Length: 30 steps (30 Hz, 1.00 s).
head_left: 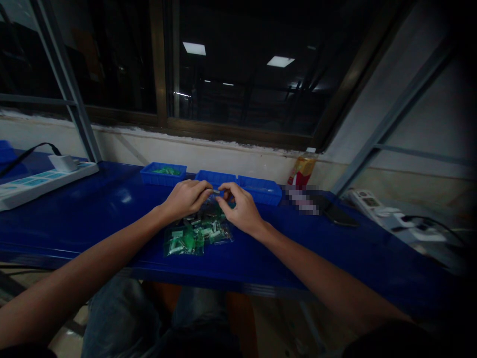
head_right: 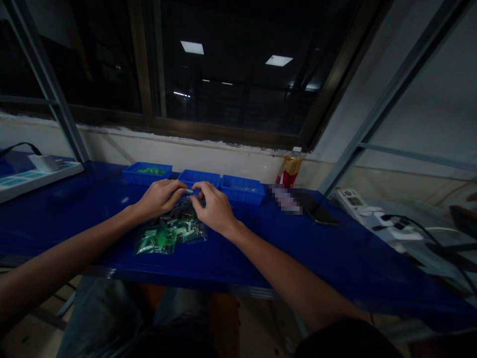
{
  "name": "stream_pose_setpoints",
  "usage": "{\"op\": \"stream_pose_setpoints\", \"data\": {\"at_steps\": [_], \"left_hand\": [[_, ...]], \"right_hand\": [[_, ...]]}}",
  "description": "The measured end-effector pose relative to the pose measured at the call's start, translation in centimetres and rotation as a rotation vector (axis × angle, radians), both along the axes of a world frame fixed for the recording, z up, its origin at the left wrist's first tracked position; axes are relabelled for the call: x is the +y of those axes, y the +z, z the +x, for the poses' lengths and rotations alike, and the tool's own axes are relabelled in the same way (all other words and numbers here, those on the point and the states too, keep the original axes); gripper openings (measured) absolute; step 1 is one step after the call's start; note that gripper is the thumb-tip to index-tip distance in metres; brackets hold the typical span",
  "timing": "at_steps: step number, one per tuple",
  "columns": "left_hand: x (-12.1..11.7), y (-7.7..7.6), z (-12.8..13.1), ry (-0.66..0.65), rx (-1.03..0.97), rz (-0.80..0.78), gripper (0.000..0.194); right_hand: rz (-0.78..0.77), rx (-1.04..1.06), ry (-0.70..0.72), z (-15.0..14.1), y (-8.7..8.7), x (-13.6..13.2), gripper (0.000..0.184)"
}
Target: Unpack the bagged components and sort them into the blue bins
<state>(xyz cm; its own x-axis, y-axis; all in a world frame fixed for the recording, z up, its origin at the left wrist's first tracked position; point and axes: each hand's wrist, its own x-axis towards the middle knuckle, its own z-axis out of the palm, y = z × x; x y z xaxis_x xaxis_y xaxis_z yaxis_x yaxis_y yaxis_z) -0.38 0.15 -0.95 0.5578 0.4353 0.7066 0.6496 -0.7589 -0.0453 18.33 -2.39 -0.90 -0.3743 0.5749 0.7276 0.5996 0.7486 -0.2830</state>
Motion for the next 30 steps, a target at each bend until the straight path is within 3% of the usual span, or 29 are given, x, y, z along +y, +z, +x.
{"op": "stream_pose_setpoints", "data": {"at_steps": [14, 30], "left_hand": [[-0.03, 0.33, 0.02, -0.023, 0.049, -0.035, 0.034], [-0.56, 0.22, 0.08, -0.062, -0.036, -0.112, 0.025]], "right_hand": [[-0.002, -0.031, 0.001, -0.06, 0.08, 0.02, 0.011], [-0.009, -0.009, -0.032, 0.03, 0.1, 0.15, 0.015]]}}
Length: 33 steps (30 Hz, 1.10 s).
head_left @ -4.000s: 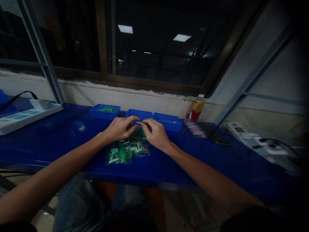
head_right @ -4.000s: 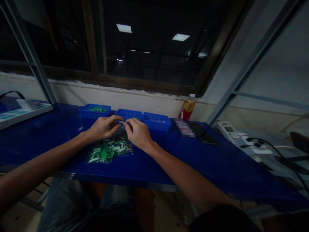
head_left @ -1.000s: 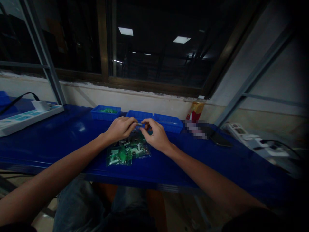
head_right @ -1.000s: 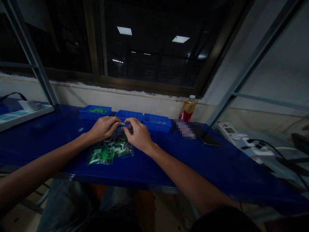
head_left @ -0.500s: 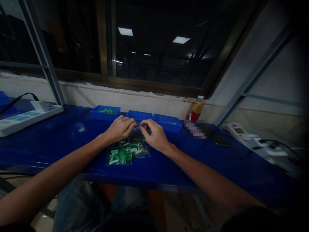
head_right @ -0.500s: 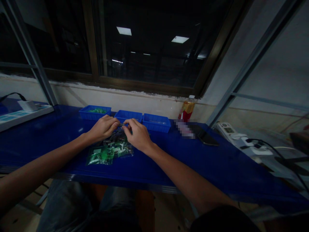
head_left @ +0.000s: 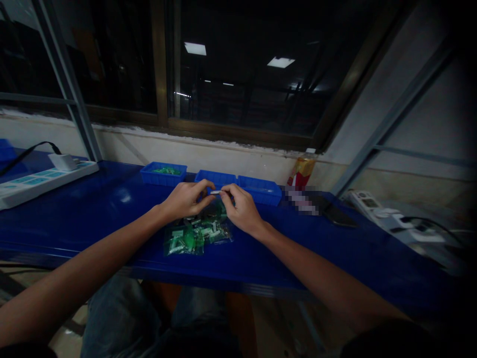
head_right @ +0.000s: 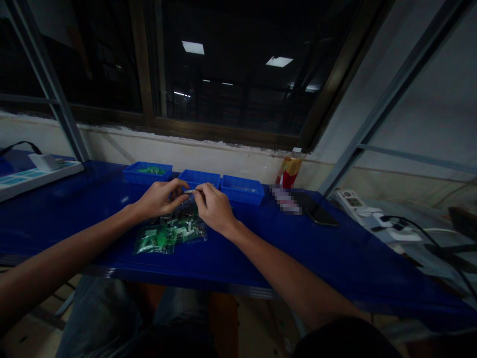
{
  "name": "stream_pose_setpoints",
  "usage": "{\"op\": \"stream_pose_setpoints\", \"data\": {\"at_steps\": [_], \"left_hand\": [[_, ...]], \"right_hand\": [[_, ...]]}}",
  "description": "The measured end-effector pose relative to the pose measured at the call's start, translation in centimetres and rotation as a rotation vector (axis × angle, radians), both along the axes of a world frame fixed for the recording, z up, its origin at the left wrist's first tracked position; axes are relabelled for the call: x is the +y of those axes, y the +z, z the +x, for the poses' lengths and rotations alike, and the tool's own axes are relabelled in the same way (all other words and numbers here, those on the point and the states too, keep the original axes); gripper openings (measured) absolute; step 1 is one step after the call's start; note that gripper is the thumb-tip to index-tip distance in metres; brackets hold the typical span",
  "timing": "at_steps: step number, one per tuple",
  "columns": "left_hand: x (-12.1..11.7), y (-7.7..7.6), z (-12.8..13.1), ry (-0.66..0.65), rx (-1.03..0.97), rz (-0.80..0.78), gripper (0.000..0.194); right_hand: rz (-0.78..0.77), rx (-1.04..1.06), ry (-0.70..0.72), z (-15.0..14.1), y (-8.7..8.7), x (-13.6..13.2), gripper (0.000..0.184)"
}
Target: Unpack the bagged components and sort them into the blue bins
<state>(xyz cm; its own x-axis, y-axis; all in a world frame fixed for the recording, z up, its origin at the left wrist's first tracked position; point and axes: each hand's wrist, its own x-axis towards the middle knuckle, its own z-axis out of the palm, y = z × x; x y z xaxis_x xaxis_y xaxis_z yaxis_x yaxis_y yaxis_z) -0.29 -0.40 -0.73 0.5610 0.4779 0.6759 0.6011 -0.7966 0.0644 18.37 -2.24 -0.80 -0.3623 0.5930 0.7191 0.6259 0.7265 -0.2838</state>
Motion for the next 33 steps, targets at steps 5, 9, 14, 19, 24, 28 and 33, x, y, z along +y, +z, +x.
{"op": "stream_pose_setpoints", "data": {"at_steps": [5, 9, 14, 19, 24, 28, 33], "left_hand": [[0.11, 0.05, -0.13, 0.009, -0.008, 0.01, 0.022], [0.1, 0.13, -0.14, 0.01, -0.005, -0.003, 0.02], [-0.06, 0.3, -0.21, 0.009, 0.008, 0.01, 0.021], [-0.18, 0.34, -0.15, 0.016, 0.018, 0.033, 0.022], [-0.14, 0.3, -0.07, 0.022, 0.041, 0.032, 0.023], [-0.11, 0.39, -0.16, 0.018, 0.042, 0.029, 0.025], [-0.29, 0.48, -0.24, -0.009, 0.008, -0.02, 0.026]], "right_hand": [[-0.007, 0.017, -0.01, 0.05, 0.03, 0.08, 0.015], [-0.024, 0.03, 0.001, 0.02, 0.02, 0.05, 0.016], [-0.043, 0.042, 0.025, -0.01, -0.12, -0.08, 0.014], [-0.038, 0.021, 0.022, 0.01, -0.24, -0.04, 0.022], [-0.013, -0.009, 0.032, -0.02, -0.22, 0.0, 0.014], [-0.006, -0.028, 0.035, -0.08, -0.2, -0.1, 0.01], [-0.015, -0.018, 0.028, -0.06, -0.09, -0.11, 0.013]]}}
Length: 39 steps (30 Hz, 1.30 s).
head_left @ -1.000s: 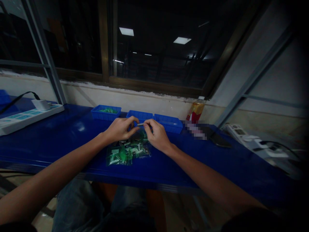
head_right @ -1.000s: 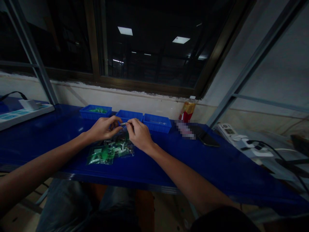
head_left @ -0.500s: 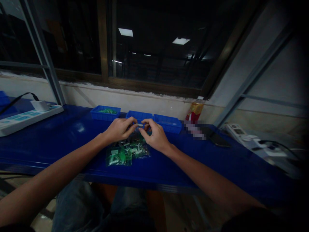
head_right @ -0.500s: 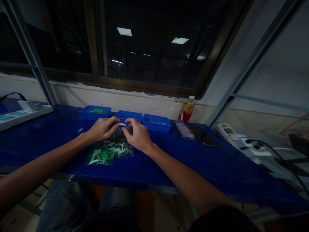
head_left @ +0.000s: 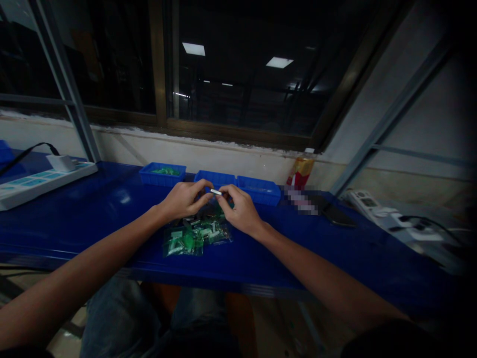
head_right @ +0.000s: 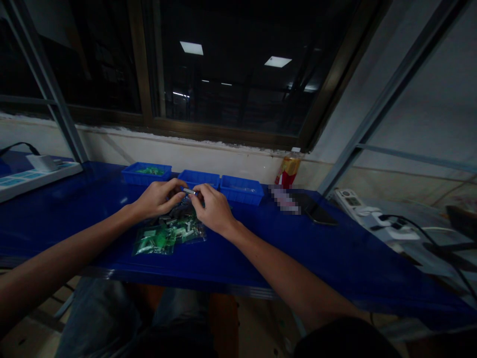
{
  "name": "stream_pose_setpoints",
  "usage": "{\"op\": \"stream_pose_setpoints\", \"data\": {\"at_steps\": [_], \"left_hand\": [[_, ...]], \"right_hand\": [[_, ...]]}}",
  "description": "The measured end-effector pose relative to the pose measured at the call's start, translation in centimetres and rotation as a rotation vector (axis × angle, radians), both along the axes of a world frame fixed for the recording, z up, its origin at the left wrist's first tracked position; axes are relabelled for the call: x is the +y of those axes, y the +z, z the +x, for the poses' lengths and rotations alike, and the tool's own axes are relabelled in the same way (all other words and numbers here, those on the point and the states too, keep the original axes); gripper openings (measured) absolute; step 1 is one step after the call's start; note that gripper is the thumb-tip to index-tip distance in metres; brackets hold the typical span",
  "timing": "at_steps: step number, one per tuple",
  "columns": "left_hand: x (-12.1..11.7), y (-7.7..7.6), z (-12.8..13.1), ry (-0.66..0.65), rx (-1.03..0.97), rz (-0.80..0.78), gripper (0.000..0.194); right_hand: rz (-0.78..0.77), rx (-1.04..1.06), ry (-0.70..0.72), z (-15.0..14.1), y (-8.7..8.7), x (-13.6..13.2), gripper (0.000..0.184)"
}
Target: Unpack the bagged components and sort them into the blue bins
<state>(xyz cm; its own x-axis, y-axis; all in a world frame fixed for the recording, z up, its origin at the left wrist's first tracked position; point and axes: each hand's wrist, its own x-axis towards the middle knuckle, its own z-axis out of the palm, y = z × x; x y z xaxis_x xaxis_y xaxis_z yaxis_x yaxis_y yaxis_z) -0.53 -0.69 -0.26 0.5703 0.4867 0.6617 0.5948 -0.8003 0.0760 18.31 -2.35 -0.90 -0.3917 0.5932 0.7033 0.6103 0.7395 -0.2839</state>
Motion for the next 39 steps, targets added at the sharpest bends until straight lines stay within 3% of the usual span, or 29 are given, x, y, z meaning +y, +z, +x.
{"op": "stream_pose_setpoints", "data": {"at_steps": [3, 16, 24, 29, 33, 39], "left_hand": [[0.0, -0.1, 0.1, -0.025, -0.013, -0.008, 0.031], [0.5, -0.4, 0.0, 0.024, 0.03, 0.068, 0.024], [0.5, 0.0, 0.1, 0.069, 0.125, 0.021, 0.036], [1.3, -0.6, -0.1, 0.157, 0.233, -0.112, 0.036], [1.8, -1.1, -0.3, 0.152, 0.243, -0.169, 0.028], [2.1, -1.7, -0.3, 0.126, 0.298, -0.175, 0.029]], "right_hand": [[0.0, 0.007, -0.015, 0.0, 0.1, 0.0, 0.015], [0.002, 0.026, 0.0, 0.0, 0.0, -0.1, 0.021], [0.023, -0.005, 0.023, 0.1, 0.1, 0.1, 0.015], [0.122, 0.039, -0.183, 2.4, -0.4, 3.4, 0.017], [0.192, 0.004, -0.36, 4.7, -1.1, 6.2, 0.017], [0.155, -0.042, -0.386, 5.0, -2.0, 7.2, 0.021]]}}
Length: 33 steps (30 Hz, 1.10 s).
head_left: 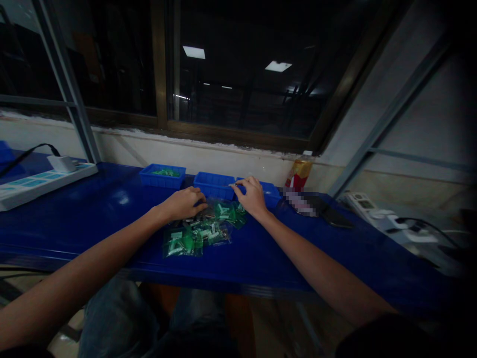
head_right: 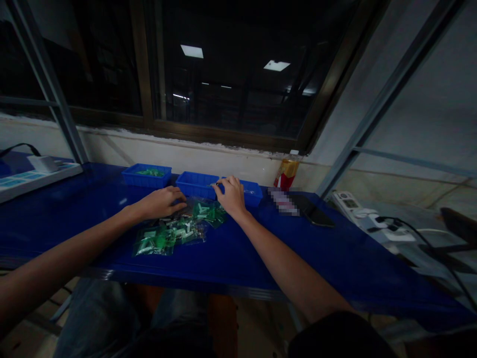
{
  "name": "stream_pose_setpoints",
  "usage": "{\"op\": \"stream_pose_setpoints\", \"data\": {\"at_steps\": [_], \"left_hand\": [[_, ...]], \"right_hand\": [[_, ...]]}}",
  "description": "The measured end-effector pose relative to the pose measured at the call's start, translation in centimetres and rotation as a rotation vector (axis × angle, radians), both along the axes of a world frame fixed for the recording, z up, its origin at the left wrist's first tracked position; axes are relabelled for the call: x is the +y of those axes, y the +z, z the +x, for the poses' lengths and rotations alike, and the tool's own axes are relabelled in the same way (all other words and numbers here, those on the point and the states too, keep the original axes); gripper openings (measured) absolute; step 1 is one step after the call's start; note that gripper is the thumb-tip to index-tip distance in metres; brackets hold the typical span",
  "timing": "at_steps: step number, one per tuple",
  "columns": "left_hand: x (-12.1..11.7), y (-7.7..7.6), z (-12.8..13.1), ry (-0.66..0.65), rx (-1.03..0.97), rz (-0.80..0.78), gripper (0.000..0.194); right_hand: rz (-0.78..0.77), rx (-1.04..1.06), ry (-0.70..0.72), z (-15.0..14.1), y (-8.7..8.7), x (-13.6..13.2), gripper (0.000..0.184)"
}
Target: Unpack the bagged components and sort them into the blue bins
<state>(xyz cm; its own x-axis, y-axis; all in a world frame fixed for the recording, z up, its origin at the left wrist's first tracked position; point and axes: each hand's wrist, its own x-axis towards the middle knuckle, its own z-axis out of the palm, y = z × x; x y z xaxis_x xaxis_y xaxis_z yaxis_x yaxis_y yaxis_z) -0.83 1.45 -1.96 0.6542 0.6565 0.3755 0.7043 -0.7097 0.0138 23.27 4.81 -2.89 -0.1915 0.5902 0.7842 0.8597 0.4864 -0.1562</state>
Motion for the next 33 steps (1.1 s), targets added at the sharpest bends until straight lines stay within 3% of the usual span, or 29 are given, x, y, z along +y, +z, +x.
{"op": "stream_pose_setpoints", "data": {"at_steps": [9, 15, 23, 25, 28, 31, 33], "left_hand": [[1.7, -1.2, -1.6, 0.168, 0.04, 0.062, 0.028], [2.5, -1.9, -2.7, 0.187, 0.03, -0.02, 0.025], [3.3, -1.1, -3.3, 0.211, -0.205, -0.024, 0.021], [3.2, -0.4, -3.4, 0.182, -0.327, -0.014, 0.017], [2.4, 0.9, -3.0, 0.077, -0.484, 0.025, 0.006], [1.2, 1.6, -2.1, -0.021, -0.515, 0.095, 0.003], [0.4, 1.7, -1.4, -0.074, -0.464, 0.153, 0.006]], "right_hand": [[-0.046, -0.003, -0.032, -0.1, -0.3, 0.3, 0.019], [-0.015, 0.012, -0.019, -0.7, 0.3, -0.7, 0.017], [-0.087, 0.047, 0.226, -3.6, 1.9, -4.6, 0.016], [-0.185, 0.111, 0.297, -4.5, 2.0, -5.2, 0.016], [-0.49, 0.354, 0.412, -5.8, 2.1, -5.5, 0.027], [-0.81, 0.654, 0.508, -6.8, 2.3, -5.5, 0.039], [-0.929, 0.791, 0.537, -7.3, 2.5, -5.4, 0.038]]}}
